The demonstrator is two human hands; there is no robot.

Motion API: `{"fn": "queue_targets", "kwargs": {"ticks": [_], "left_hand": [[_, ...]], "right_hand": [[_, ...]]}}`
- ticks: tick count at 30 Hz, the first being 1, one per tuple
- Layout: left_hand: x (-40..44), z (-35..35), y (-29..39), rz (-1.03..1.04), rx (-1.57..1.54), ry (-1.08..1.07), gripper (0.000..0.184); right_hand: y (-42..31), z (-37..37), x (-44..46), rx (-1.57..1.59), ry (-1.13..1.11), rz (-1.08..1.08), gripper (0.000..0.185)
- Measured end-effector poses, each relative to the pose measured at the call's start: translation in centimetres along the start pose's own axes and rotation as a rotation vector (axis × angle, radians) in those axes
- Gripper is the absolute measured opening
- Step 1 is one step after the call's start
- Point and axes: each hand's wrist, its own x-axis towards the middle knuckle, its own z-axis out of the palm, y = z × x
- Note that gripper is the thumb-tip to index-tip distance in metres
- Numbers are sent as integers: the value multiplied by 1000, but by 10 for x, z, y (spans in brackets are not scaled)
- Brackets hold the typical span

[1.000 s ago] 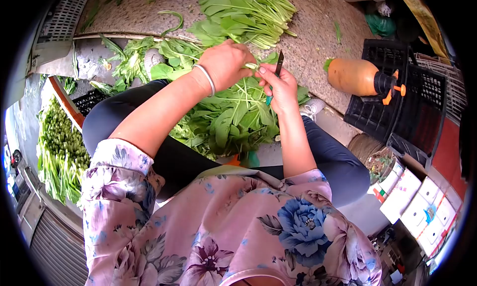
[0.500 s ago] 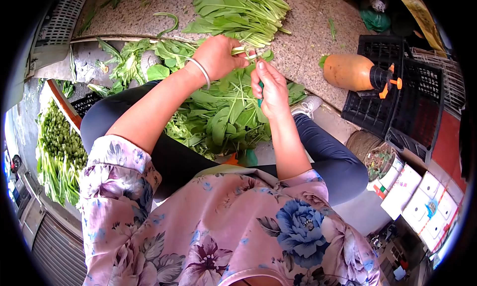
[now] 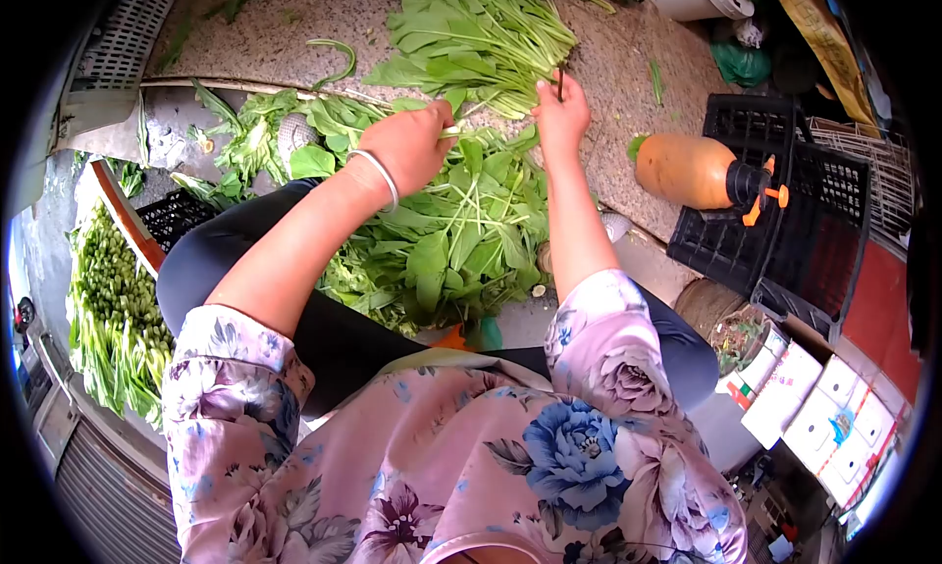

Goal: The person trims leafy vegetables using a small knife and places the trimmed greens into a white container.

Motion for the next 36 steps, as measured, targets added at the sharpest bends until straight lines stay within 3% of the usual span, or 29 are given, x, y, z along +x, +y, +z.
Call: {"fn": "queue_targets", "kwargs": {"ticks": [2, 4, 7, 8, 11, 14, 15, 16, 18, 21, 22, 25, 27, 34, 36], "left_hand": [[1, -3, 2, -20, -13, 9, 22], [2, -2, 3, -16, -1, 35, 23], [4, -5, 6, -37, 0, 72, 24], [4, -7, 6, 4, -28, 118, 22], [4, -9, 9, 45, -64, 171, 20], [0, -9, 14, 159, 4, 355, 22], [-1, -11, 17, 274, 51, 487, 24], [-1, -12, 21, 388, 96, 617, 27], [0, -10, 19, 409, 104, 554, 29], [1, -7, 19, 398, 69, 427, 25], [3, -5, 19, 330, -38, 365, 22], [2, -8, 21, 221, -176, 276, 22], [3, -9, 22, 43, -344, 182, 27], [0, -13, 23, 36, -298, 188, 32], [1, -8, 17, 69, -261, 241, 32]], "right_hand": [[5, 10, 22, -89, 8, -81, 25], [23, 12, 39, -478, 120, -315, 17], [13, 9, 35, -453, 70, -344, 19], [-1, 7, 26, -286, 9, -152, 18], [-34, 4, -6, -19, -79, -154, 15], [-70, -3, -54, -68, -170, -192, 14], [-74, -6, -68, -138, -223, -211, 15], [-74, -10, -78, 8, -283, -149, 14], [-78, -14, -98, 317, -379, -59, 13], [-86, -30, -106, 372, -414, 130, 18], [-85, -31, -108, 343, -407, 121, 29], [-94, -36, -115, 535, -480, 213, 36], [-97, -36, -119, 563, -518, 249, 42], [-93, -25, -123, 505, -551, 261, 38], [-87, -24, -123, 601, -550, 370, 38]]}}
